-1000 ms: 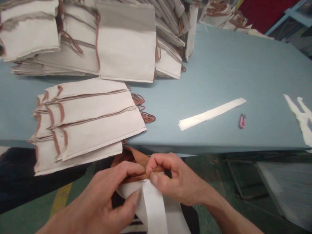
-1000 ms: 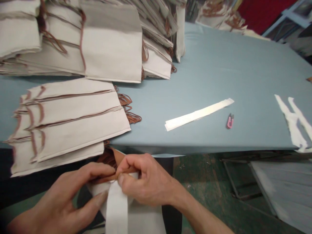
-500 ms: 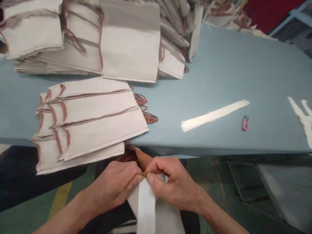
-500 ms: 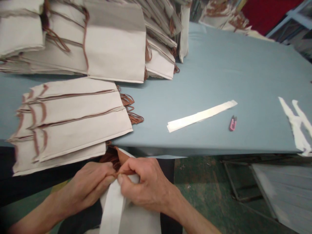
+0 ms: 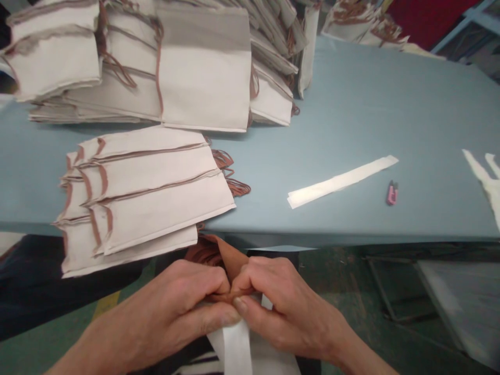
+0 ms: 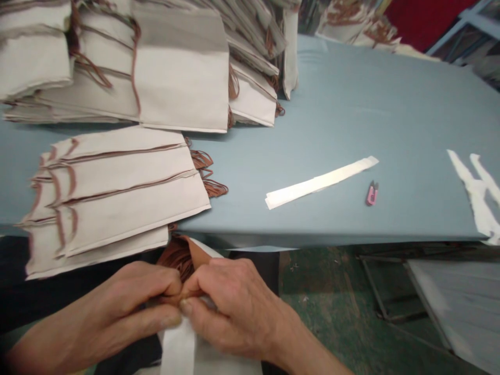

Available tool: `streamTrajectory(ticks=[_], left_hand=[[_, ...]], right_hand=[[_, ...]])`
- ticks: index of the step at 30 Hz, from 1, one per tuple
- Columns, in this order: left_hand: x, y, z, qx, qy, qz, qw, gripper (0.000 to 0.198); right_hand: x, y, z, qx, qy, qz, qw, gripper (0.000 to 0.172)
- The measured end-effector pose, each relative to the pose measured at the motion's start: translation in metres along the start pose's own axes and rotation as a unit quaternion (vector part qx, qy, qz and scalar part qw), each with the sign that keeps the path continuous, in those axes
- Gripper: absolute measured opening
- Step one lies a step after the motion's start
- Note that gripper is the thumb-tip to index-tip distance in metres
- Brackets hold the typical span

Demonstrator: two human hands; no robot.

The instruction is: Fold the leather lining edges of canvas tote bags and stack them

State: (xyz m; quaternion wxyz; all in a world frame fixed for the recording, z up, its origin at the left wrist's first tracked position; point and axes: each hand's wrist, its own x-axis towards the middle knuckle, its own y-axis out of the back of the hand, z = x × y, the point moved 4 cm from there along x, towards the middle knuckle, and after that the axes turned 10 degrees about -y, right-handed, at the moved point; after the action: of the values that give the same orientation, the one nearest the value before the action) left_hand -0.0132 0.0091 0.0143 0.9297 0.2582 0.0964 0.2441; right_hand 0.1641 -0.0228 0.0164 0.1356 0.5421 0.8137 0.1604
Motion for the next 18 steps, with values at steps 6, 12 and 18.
streamTrajectory(ticks=[6, 12, 18], left_hand=[[0.001, -0.003, 0.004, -0.062, 0.081, -0.051, 0.993, 0.029], [0.013, -0.004, 0.010, -0.095, -0.010, -0.039, 0.995, 0.035], [0.007, -0.013, -0.001, -0.028, -0.027, 0.045, 0.998, 0.031]], right_hand=[[-0.007, 0.004, -0.011, -0.046, 0.036, 0.031, 0.998, 0.015], [-0.008, 0.004, -0.008, -0.035, 0.019, 0.016, 0.999, 0.014], [-0.008, 0.011, -0.003, -0.006, -0.050, -0.007, 0.999, 0.015]])
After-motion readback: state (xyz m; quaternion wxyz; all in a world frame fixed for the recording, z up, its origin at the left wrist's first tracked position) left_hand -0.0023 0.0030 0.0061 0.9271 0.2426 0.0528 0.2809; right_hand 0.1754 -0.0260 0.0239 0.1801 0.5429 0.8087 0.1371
